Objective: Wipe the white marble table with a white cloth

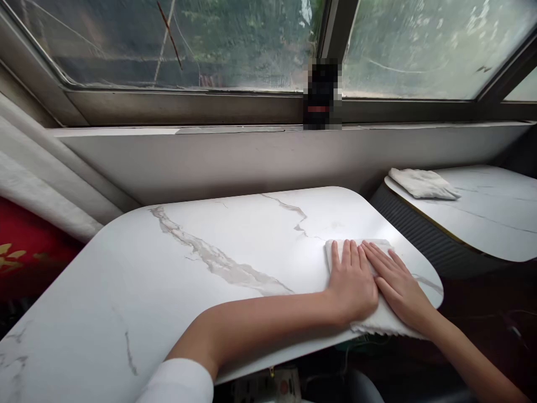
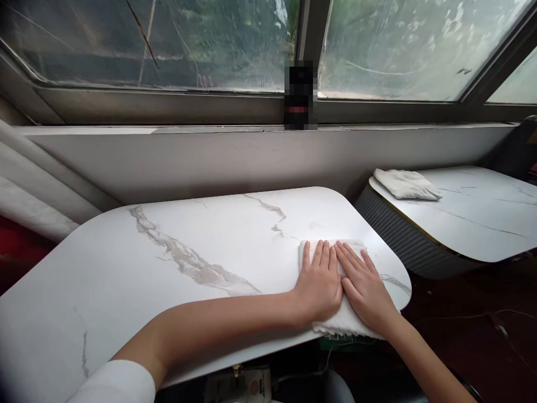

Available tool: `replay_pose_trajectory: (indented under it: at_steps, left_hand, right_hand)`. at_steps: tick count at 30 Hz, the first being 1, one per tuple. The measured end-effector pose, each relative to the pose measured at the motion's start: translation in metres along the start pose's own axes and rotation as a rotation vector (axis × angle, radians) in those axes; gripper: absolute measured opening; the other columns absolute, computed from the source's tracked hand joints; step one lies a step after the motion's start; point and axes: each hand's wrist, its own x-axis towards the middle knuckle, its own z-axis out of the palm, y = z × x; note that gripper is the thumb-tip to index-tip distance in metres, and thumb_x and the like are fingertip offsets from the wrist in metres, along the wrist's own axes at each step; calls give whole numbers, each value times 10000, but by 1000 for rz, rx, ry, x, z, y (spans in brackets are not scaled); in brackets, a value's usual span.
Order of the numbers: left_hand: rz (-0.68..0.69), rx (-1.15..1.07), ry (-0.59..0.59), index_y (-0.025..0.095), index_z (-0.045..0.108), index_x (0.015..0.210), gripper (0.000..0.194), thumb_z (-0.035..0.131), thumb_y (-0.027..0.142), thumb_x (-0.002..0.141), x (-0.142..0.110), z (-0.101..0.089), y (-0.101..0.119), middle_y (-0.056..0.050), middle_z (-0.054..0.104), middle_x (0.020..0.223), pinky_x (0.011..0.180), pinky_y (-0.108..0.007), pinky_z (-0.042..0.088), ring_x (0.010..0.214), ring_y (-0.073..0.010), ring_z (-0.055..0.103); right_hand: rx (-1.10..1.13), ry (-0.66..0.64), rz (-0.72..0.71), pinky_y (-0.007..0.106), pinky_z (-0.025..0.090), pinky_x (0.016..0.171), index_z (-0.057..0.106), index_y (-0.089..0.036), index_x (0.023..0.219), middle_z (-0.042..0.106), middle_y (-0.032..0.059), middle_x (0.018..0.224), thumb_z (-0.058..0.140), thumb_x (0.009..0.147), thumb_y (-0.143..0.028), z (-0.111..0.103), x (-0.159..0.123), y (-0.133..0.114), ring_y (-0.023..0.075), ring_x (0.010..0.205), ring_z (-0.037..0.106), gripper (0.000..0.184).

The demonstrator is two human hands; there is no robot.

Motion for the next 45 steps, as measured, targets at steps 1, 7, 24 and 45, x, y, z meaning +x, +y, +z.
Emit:
replay_pose_trajectory:
  at_steps: [1,7,24,45]
  left_hand:
    - [-3,9,5,-42,272,1399,576,222,301,939,6,2,-4,-194,275,1467,1119,-527,114,1378,-312,157]
    - [-123,-5,50,-40,286,1392,558,243,254,919,67,19,-42,-187,298,1459,1122,-495,77,1372,-276,193]
    - [-339,41,67,-13,320,1386,534,223,249,932,215,44,-111,-170,328,1448,1119,-465,65,1364,-256,220]
    - [-99,4,79,-12,328,1383,548,249,283,928,102,37,34,-189,326,1445,1115,-507,68,1366,-294,211]
  right_hand:
    - [2,-6,17,503,268,1091,68,-283,1474,322,10,1472,217,903,-206,2,8,3,194,1348,286,595]
    - [13,-66,51,475,260,1096,317,-211,1425,370,38,1448,220,892,-205,18,84,38,192,1355,268,541]
    - [66,-67,-50,471,258,1092,399,-148,1377,391,50,1436,271,838,-195,57,237,137,220,1340,313,556]
    - [19,-37,41,469,228,1107,252,-235,1447,326,36,1471,223,927,-284,-9,25,106,183,1361,254,523]
